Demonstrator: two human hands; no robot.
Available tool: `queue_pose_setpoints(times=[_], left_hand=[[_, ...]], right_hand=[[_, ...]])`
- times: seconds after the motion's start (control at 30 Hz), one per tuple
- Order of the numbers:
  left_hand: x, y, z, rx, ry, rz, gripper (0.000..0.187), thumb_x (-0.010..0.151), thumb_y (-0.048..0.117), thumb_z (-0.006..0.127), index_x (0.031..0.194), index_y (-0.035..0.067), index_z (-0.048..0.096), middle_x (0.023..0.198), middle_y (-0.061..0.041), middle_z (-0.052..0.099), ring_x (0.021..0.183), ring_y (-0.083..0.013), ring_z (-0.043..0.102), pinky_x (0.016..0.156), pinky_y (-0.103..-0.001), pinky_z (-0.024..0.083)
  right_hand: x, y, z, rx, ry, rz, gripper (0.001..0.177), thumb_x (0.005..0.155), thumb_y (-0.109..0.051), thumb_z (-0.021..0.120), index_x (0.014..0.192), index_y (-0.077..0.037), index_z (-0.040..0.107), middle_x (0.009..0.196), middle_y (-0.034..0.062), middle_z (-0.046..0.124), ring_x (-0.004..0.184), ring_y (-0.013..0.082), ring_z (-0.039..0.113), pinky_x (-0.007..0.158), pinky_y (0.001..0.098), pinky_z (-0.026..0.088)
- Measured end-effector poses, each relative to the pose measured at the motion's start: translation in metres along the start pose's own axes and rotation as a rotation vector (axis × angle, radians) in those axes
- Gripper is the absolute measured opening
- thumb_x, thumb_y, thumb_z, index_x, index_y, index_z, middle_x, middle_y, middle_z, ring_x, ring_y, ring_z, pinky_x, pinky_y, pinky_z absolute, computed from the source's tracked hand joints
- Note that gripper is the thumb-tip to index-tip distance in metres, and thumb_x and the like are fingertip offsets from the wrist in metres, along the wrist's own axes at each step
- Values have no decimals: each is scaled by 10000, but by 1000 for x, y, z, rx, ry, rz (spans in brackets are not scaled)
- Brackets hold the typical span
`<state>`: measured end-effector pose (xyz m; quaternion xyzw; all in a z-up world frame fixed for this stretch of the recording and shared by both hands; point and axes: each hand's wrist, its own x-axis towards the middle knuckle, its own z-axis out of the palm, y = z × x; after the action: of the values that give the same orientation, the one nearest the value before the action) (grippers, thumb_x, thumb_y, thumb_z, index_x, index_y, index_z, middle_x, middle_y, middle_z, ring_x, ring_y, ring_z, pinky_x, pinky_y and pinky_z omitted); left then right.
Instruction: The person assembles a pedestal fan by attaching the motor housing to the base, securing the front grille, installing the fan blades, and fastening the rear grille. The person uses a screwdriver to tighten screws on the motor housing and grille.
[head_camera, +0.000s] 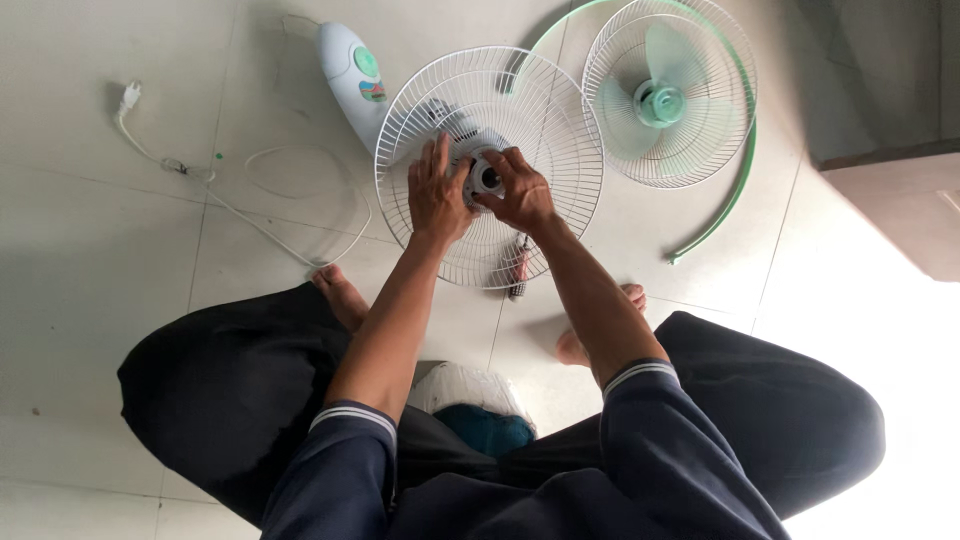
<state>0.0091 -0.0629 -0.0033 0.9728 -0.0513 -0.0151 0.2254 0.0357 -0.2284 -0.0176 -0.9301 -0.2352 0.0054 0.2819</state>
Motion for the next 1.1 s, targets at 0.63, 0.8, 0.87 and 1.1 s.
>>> queue_pose_setpoints(times=[0.63,0.8,0.87,1.1], left_hand=[[-9,-1,24,95,139,-47,679,609,209,807,1244,148,575,1493,-96,261,1341,-311,289,878,-542,324],[-4,0,15,76,130,-44,701,643,279,823,1279,177,545,1513,-87,236,1349,-302,269,899,-539,310],[-13,2,15,67,59,-64,771,616,343,839,1302,182,527,1505,-85,226,1346,-298,260,900,-551,298],[-9,4,12,98,28,-88,816,601,417,842,1317,191,522,1501,-69,215,1353,-296,245,919,-549,304]], right_hand=[[8,0,22,-39,257,-109,514,755,-349,818,1072,-21,582,882,98,608,602,167,644,468,275,565],[19,6,-2,-74,19,-176,714,617,-433,817,1155,-41,560,966,161,593,654,215,648,498,296,578],[16,15,-14,-71,-154,-254,745,685,-450,787,1240,-33,519,1042,165,591,708,213,660,561,300,592],[21,27,-11,-454,-197,-416,835,766,-667,679,1224,10,507,921,165,627,573,197,669,390,334,538]])
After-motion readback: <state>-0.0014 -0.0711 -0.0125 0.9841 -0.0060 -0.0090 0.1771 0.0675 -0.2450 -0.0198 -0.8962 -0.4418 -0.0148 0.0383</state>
